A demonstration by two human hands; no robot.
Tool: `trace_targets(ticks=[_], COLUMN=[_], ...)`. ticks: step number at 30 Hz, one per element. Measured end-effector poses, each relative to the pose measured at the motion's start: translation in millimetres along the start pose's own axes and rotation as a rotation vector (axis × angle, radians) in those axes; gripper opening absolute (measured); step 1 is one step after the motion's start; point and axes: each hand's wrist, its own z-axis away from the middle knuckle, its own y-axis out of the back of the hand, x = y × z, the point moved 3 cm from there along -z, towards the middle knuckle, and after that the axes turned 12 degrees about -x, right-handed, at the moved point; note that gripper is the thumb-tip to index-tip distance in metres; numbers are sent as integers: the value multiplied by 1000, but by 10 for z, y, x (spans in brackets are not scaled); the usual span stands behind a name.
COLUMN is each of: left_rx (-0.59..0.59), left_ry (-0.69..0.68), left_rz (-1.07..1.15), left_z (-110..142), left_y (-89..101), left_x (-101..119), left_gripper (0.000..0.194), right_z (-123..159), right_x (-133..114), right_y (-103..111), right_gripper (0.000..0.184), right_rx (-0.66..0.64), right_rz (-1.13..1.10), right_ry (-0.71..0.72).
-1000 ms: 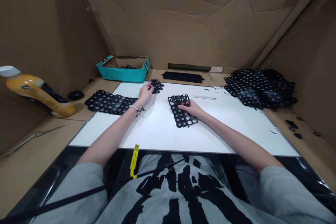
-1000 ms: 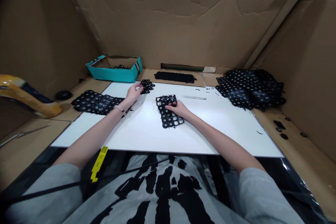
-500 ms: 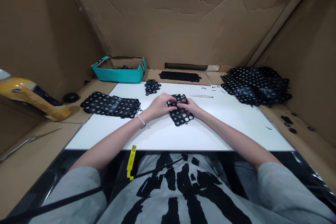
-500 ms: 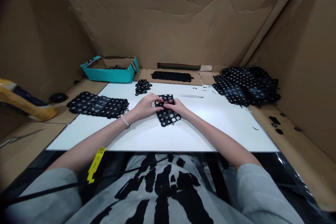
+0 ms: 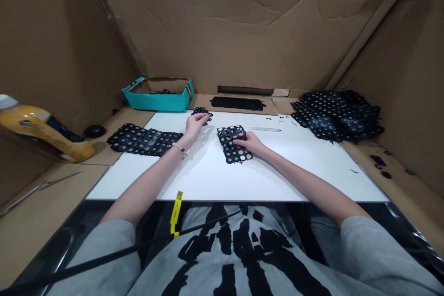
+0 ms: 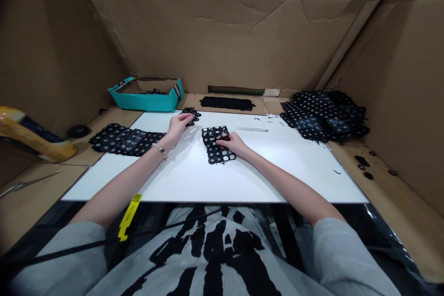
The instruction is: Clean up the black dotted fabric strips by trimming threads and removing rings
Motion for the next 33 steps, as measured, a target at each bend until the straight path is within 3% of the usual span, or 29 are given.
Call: trace_targets(ticks=[4, 8, 9, 12, 14, 17, 24, 28, 33], left_rx=[97, 67, -9, -408, -613, -693, -682, -738, -719], left_ry=[-24, -156, -200, -274, -288, -304, -30, 145, 275], left_rz=[-294, -448, -457, -475, -510, -537, -236, -84, 17], left_z=[-103, -26, 11, 165, 284, 396, 368, 398, 420], left_y=[235, 250, 210, 3, -138, -289, -372, -340, -322], left_x=[-24, 126, 187, 355, 429, 462, 277, 281, 287], left_gripper=[28, 41, 38, 30, 33, 36, 35, 33, 33], right_z=[3, 12, 16, 28, 35, 42, 33, 35, 39], right_x=[23, 2, -10, -42, -57, -72, -79, -77, -75], right_y=[13, 8, 3, -12, -16, -18, -34, -20, -14], right_gripper=[36, 34, 34, 34, 34, 35, 44, 40, 41], right_rx=[1, 9, 9, 8, 14, 11, -72, -64, -87], right_rz=[-25, -41, -46, -53, -48, -47, 23, 149, 145], right_ry=[-12, -21, -18, -11, -14, -5, 66, 68, 76])
